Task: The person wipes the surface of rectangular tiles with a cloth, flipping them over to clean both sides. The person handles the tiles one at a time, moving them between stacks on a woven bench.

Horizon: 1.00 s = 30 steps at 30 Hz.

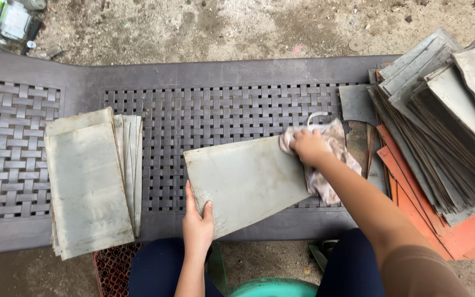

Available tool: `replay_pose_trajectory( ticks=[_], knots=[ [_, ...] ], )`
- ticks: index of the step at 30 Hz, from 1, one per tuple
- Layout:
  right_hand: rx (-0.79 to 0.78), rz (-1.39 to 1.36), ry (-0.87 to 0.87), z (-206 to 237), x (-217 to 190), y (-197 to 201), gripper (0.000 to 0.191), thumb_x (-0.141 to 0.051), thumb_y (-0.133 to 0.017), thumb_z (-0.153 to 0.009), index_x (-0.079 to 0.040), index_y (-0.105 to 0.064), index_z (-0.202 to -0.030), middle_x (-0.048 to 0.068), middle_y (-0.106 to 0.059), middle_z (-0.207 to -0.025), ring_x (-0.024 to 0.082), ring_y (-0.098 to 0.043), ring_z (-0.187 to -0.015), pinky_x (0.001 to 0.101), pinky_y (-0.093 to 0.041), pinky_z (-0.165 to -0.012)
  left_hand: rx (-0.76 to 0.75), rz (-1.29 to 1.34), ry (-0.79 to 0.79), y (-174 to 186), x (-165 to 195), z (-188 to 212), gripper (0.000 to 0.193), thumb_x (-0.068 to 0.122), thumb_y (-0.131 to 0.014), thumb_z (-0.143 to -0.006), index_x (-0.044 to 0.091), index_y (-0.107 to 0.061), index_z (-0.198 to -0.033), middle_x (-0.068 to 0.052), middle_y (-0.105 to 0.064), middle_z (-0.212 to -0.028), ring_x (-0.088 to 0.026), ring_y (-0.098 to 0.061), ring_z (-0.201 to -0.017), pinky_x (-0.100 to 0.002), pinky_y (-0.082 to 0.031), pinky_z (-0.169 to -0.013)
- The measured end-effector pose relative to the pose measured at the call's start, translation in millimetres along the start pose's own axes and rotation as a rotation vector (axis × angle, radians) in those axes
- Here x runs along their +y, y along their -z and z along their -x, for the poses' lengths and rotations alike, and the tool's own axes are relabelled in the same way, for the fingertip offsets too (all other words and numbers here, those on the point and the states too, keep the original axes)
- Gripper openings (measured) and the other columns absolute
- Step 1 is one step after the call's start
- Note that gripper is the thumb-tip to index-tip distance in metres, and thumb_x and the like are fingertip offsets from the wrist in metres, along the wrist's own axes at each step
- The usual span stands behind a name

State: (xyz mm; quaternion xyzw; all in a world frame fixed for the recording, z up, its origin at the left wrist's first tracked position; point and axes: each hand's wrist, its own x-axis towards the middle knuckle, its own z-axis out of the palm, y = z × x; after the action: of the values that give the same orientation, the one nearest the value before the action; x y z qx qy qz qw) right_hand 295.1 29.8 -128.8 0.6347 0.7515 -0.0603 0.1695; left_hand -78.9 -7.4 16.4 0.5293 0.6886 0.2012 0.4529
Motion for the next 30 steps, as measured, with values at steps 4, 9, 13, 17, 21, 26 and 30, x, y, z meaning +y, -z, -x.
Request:
replay_pose_trajectory(
  ticks=[4, 9, 13, 17, 21, 26, 30],
  knots=[
    [0.142, -0.105, -0.218, -32, 6, -5, 0.028, -0.014, -0.064, -0.082, -0.022, -0.073, -0.107, 0.006, -0.064, -0.118, 0.029, -0.057, -0.118, 0.0528, -0.043, -0.095, 0.016, -0.024, 0.004, -2, -12, 1, 0.080, 0.013, -0.059, -0.096, 0.027, -0.018, -0.163, -0.019, -0.075, -0.116, -0.026, -0.076, -0.103, -0.035, -0.056, -0.087],
    [0.250, -0.252, -0.334, 16, -31, -23, 0.029, -0.012, -0.064, -0.079, -0.021, -0.072, -0.106, 0.009, -0.063, -0.111, 0.031, -0.057, -0.111, 0.0526, -0.043, -0.092, 0.067, 0.159, -0.126, -4, -30, 0, 0.077, 0.005, -0.058, -0.095, 0.018, -0.022, -0.162, -0.017, -0.061, -0.141, -0.023, -0.065, -0.123, -0.033, -0.048, -0.100],
    [0.102, -0.457, -0.280, 96, -89, -9, 0.015, -0.026, -0.063, -0.093, -0.017, -0.070, -0.102, 0.012, -0.062, -0.104, 0.031, -0.058, -0.102, 0.0486, -0.044, -0.087, 0.045, 0.386, -0.193, 10, -45, 2, 0.073, 0.005, -0.057, -0.094, 0.011, -0.027, -0.161, -0.012, -0.050, -0.158, -0.020, -0.053, -0.138, -0.032, -0.039, -0.112],
    [0.292, -0.735, 0.025, 146, -182, 47, 0.015, -0.025, -0.073, -0.086, -0.011, -0.070, -0.092, 0.011, -0.064, -0.092, 0.030, -0.058, -0.091, 0.0441, -0.044, -0.080, -0.172, 0.998, -0.076, 28, -55, 15, 0.062, 0.038, -0.038, -0.105, 0.012, -0.032, -0.161, -0.007, -0.037, -0.166, -0.022, -0.041, -0.148, -0.037, -0.035, -0.118],
    [0.657, -0.823, 0.390, 150, -265, 115, 0.014, -0.024, -0.074, -0.085, -0.014, -0.067, -0.091, 0.010, -0.061, -0.101, 0.032, -0.056, -0.097, 0.0461, -0.041, -0.083, -0.264, 1.003, -0.138, 42, -58, 32, 0.078, 0.063, -0.017, -0.102, 0.015, -0.026, -0.163, -0.006, -0.030, -0.169, -0.023, -0.033, -0.153, -0.038, -0.029, -0.122],
    [0.660, -0.800, 0.240, 111, -295, 174, 0.017, -0.026, -0.077, -0.085, -0.013, -0.066, -0.087, 0.010, -0.058, -0.096, 0.034, -0.055, -0.095, 0.0459, -0.040, -0.079, -0.379, 1.111, -0.134, 48, -62, 44, 0.083, 0.067, -0.015, -0.100, 0.016, -0.022, -0.164, -0.010, -0.032, -0.167, -0.026, -0.032, -0.153, -0.041, -0.029, -0.123],
    [0.717, -0.856, 0.012, 103, -304, 191, 0.015, -0.023, -0.075, -0.089, -0.011, -0.066, -0.090, 0.010, -0.058, -0.092, 0.034, -0.057, -0.096, 0.0459, -0.041, -0.081, -0.405, 1.172, -0.145, 40, -65, 53, 0.085, 0.069, -0.016, -0.097, 0.016, -0.019, -0.164, -0.006, -0.030, -0.168, -0.023, -0.030, -0.154, -0.041, -0.027, -0.125]
  ],
)
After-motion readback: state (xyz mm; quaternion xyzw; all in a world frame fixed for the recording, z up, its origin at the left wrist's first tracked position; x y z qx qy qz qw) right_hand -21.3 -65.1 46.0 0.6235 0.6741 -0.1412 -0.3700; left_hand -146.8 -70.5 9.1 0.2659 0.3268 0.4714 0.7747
